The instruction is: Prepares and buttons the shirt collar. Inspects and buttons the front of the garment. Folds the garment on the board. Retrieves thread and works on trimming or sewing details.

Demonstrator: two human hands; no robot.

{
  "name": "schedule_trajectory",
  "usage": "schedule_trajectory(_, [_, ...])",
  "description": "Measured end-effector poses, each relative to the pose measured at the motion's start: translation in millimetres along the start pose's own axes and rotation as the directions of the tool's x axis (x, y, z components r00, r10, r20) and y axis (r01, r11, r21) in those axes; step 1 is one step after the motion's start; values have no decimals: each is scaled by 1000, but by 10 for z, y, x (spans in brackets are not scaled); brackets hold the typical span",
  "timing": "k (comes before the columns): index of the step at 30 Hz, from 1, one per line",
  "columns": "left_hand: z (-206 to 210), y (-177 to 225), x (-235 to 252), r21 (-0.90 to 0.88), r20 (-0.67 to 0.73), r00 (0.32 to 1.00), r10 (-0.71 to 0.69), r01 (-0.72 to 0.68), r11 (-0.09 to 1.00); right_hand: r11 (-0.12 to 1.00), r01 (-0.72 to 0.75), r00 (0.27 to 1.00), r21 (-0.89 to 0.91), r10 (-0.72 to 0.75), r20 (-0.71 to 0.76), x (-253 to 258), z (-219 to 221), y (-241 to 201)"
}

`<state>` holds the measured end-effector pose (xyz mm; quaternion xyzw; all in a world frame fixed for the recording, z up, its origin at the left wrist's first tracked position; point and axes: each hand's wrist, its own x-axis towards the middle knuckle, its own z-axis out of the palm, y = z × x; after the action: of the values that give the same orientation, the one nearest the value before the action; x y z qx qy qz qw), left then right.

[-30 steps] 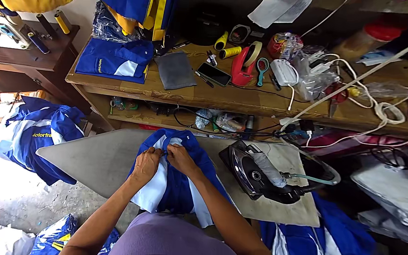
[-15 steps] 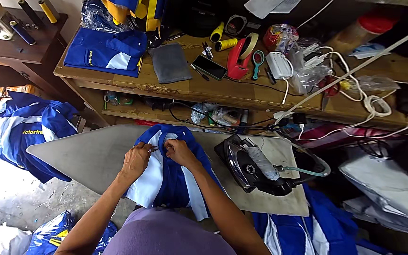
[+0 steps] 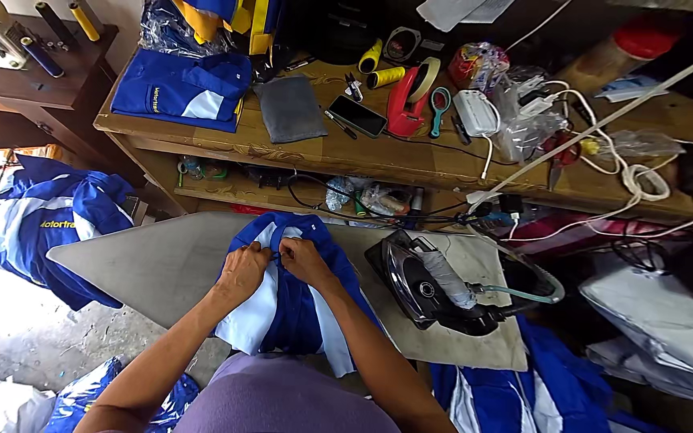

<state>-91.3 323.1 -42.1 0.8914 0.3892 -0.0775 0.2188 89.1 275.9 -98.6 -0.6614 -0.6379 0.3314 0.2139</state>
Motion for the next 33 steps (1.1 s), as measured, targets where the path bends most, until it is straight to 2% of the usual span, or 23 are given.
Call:
schedule_trajectory(5, [4, 79, 71, 38, 8, 999, 34, -34, 999, 999, -16, 996, 37, 19, -91, -41, 49, 23])
schedule_trajectory(10, [-89, 235, 127, 118, 100, 995, 6, -18, 993, 999, -8, 983, 32, 13, -181, -72, 134, 1])
schedule_trajectory(17, [-209, 359, 227, 163, 239, 971, -28, -12, 987, 1000, -9, 987, -8, 7, -159, -66, 219, -40])
schedule_trajectory(24, [-159, 238, 256, 115, 224, 974, -31, 6, 993, 1000, -5, 984, 27, 9, -177, -59, 199, -29])
schedule_trajectory(26, [-148, 159, 254, 62, 174, 984, -23, 12, 998, 989, -36, 972, 146, 68, -224, -41, 182, -10])
schedule_trajectory(27, [-151, 119, 256, 35, 159, 987, -26, 21, 999, 965, -91, 969, 245, 143, -202, -16, 144, -25])
schedule_trajectory(30, [-141, 28, 258, -9, 139, 989, -45, 46, 999, 819, -272, 922, 505, 372, -105, 119, 17, -130])
schedule_trajectory(33, [-111, 0, 265, -27, 134, 989, -67, 72, 997, 736, -374, 877, 565, 478, -43, 278, -23, -144])
